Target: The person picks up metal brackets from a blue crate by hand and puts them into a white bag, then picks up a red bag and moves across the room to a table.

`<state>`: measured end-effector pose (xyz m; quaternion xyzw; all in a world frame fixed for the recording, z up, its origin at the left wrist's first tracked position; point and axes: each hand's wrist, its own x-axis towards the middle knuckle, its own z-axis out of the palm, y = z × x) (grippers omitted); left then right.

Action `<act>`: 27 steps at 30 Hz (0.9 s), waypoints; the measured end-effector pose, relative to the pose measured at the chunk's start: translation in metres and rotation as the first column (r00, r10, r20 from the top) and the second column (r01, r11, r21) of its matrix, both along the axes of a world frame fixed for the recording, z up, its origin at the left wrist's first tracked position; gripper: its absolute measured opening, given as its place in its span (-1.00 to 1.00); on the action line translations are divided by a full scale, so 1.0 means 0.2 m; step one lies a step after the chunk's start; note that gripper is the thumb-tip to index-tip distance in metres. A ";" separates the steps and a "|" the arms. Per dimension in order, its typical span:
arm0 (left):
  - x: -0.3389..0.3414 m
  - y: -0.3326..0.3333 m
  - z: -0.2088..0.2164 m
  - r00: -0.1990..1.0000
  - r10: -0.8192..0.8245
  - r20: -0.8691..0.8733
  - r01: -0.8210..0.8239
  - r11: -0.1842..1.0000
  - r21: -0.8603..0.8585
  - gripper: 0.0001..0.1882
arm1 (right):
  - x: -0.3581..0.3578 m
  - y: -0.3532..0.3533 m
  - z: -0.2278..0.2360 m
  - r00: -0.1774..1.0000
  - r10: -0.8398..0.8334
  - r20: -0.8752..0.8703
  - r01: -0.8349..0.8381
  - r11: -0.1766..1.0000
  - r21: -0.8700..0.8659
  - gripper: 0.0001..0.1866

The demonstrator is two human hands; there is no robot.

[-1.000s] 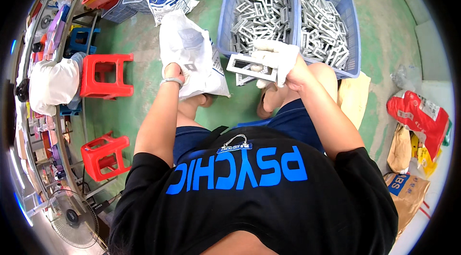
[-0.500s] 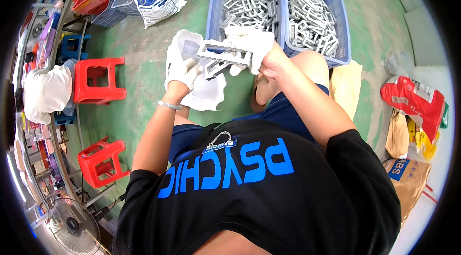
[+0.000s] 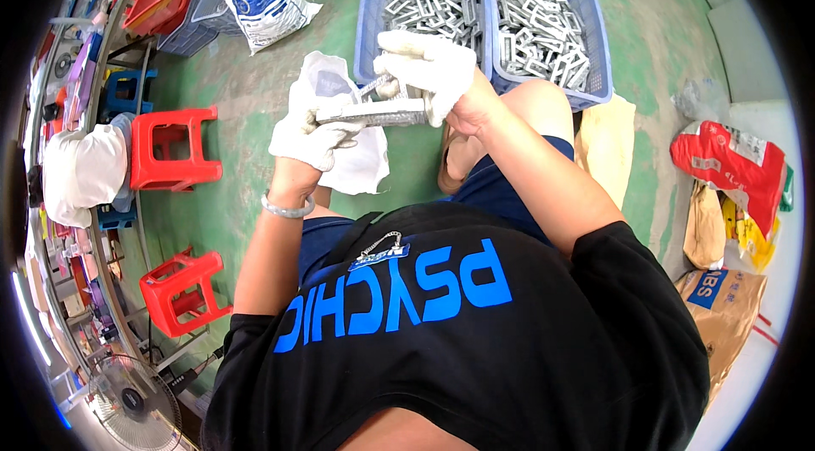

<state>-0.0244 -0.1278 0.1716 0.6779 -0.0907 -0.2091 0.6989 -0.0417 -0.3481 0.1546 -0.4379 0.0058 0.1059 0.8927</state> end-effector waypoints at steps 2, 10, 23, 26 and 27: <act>-0.01 0.00 -0.01 1.000 0.007 0.029 -0.006 0.999 -0.035 -0.74 | 0.00 -0.02 -0.02 0.998 -0.052 0.044 0.053 0.998 -0.023 -0.42; -0.02 0.08 -0.07 0.991 -0.040 0.128 0.042 0.999 -0.017 -0.71 | 0.02 -0.12 -0.07 0.981 -0.176 0.081 0.154 0.963 0.223 -0.46; -0.08 0.00 -0.08 0.920 -0.035 0.391 0.027 0.999 0.024 -0.66 | -0.05 -0.04 0.02 0.999 0.021 -0.032 0.002 0.813 0.583 -0.62; -0.07 0.03 -0.06 0.929 -0.032 0.370 0.053 0.998 -0.046 -0.67 | -0.06 -0.07 0.03 0.994 0.112 0.003 -0.101 0.880 0.464 -0.56; -0.07 0.04 -0.06 0.947 -0.037 0.318 0.077 0.991 -0.112 -0.67 | -0.07 -0.08 0.03 0.989 0.147 0.010 -0.138 0.901 0.411 -0.56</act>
